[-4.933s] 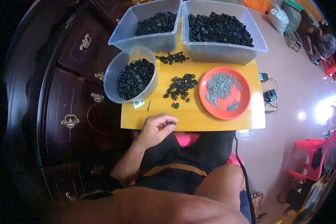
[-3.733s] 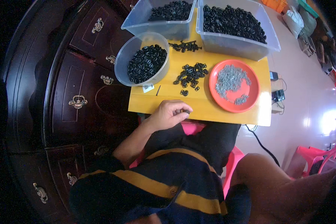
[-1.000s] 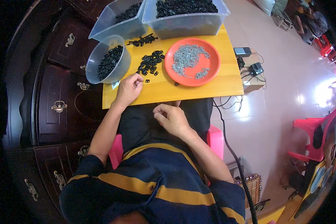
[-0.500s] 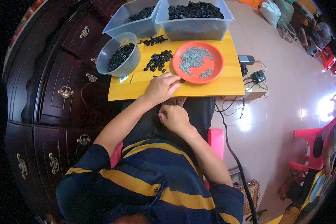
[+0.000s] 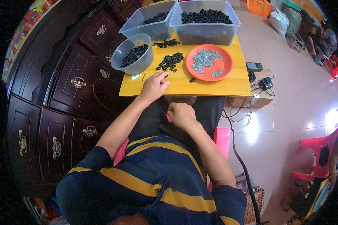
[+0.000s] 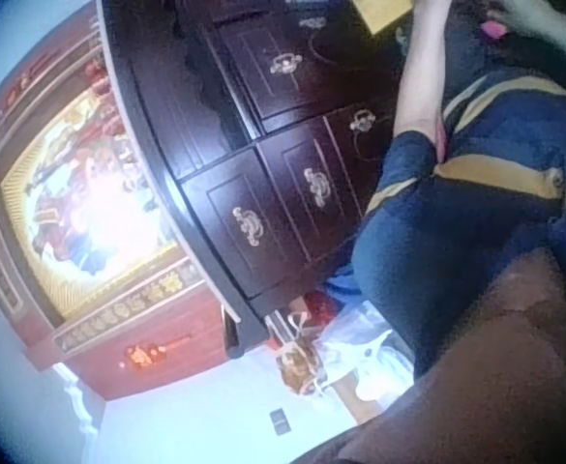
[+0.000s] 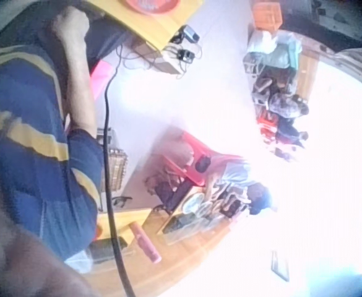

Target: Manually assembling black plastic buckle components by pressing small metal rivets into them.

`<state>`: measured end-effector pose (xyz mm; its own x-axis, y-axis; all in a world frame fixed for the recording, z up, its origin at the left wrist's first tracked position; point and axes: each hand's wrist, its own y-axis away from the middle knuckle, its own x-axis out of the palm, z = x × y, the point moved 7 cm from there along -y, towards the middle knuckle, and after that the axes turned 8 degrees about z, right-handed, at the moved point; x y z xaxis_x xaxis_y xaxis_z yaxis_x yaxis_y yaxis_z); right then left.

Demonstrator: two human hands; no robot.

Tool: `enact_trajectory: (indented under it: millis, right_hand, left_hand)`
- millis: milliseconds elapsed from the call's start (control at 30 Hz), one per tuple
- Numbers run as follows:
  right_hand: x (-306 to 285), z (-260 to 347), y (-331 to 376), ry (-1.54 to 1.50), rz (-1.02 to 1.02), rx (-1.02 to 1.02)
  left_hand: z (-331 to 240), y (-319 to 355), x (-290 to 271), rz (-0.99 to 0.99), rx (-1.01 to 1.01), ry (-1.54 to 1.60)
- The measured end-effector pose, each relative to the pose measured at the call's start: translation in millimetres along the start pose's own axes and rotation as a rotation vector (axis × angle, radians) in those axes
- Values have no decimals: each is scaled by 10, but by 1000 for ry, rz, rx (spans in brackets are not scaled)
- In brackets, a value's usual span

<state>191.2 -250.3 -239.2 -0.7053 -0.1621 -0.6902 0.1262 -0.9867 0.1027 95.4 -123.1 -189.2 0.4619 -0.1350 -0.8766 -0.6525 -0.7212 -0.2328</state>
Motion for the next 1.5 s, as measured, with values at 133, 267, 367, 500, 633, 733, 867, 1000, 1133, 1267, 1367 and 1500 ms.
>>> enact_trajectory:
  millis: [133, 267, 367, 500, 633, 733, 867, 1000, 1133, 1267, 1367, 1500]
  right_hand:
    - [-24, -23, -16, -60, 0, 34]
    - [-32, -96, -66, -275, -31, 15]
    - [21, -231, -141, -560, -123, -40]
    - [32, -255, -174, -995, -127, -23]
    - [-21, -202, -159, -1138, -52, -4]
    - [12, -294, -202, -1215, -104, -15]
    - [1, -260, -154, -1332, -102, 72]
    - [-26, -231, -81, -1501, -59, 186]
    - [30, -339, -147, -1634, -57, 117]
    - [11, -396, -183, -1747, -145, 104]
    - [-10, -407, -189, -1751, -205, 96]
    - [14, -318, -178, -1585, -148, 77]
  left_hand:
    - [151, -7, 15, -36, -8, -93]
    - [75, 46, -6, -35, -1, -139]
    - [-43, 199, -47, -13, 28, -136]
    - [-196, 384, -115, 28, 113, -109]
    - [-213, 485, -120, 0, 243, -150]
    - [-217, 539, -73, -41, 310, -131]
    - [-300, 528, -113, -126, 334, -10]
    - [-487, 427, -101, -41, 121, 337]
    - [-598, 328, 1, -7, 165, 438]
    - [-628, 225, 23, -3, 215, 454]
    - [-549, 3, -8, 75, 102, 438]
    - [-866, -509, -41, 76, 227, 199]
